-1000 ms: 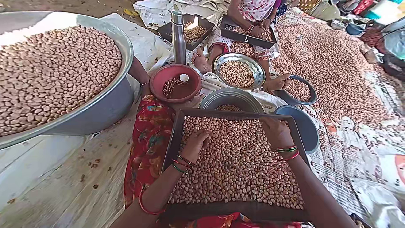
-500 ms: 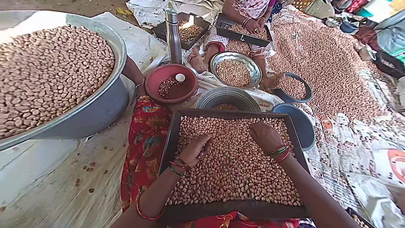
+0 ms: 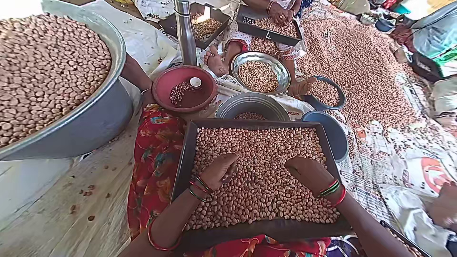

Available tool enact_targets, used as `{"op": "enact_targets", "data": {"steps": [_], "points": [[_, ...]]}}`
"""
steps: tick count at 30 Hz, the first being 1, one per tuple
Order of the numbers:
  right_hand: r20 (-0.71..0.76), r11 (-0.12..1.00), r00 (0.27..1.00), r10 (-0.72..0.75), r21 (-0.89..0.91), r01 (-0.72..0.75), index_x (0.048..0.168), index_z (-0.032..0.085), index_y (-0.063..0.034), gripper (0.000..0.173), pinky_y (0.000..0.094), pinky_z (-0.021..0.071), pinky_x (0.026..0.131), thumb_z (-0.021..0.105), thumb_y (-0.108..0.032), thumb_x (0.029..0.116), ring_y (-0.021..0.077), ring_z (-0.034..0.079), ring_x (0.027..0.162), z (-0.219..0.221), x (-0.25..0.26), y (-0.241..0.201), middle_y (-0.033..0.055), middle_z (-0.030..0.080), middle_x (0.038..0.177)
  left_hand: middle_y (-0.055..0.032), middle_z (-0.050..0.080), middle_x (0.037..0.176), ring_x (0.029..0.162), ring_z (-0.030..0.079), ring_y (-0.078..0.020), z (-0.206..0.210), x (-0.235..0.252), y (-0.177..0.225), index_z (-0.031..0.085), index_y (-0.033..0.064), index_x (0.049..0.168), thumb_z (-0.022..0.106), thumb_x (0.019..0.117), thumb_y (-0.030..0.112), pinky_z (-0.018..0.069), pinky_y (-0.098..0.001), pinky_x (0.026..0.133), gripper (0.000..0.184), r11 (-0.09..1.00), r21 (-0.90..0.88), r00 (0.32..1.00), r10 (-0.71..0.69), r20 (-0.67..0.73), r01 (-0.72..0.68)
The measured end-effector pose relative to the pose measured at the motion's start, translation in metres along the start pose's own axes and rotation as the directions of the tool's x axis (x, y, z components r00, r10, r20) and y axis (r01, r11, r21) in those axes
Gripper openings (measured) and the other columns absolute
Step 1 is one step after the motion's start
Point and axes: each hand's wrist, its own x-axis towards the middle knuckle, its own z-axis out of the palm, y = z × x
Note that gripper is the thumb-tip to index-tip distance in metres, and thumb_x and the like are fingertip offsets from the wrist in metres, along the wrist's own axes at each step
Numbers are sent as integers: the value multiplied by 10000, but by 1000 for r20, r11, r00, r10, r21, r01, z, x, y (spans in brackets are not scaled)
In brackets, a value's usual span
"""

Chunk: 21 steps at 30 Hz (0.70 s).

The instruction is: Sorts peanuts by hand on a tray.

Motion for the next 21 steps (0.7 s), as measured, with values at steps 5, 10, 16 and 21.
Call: {"op": "enact_targets", "data": {"steps": [5,10,16,21], "points": [[-364,983,913,-183,-98,157,1070,753,58,230,594,577,744,551,-24,996,472,731,902,48,12,5,278,731,999,89,380,514,373,307,12,1,2,-3,471,141,763,355,1131,229,267,-130,370,395,1000,24,999,16,-37,-15],[-52,972,998,-31,-236,18,1183,694,60,275,608,513,880,489,-37,1028,490,659,1100,39,27,-18,301,670,1198,81,402,523,376,318,10,-1,1,-3,493,123,785,351,1132,234,274,-130,372,391,999,17,996,29,-84,-28],[-451,987,888,-88,-162,15,1095,721,76,228,627,538,788,534,19,979,523,695,953,36,23,8,322,698,1019,85,400,520,377,316,14,0,1,-3,499,124,784,346,1132,222,269,-128,375,393,998,51,997,49,-65,-46],[-186,972,977,-105,-225,62,1100,720,70,249,605,517,825,509,-33,1018,484,688,1001,46,25,-11,298,697,1067,86,405,524,381,318,15,0,1,-5,501,123,784,345,1131,215,274,-127,379,392,998,46,997,55,-61,-53]]}}
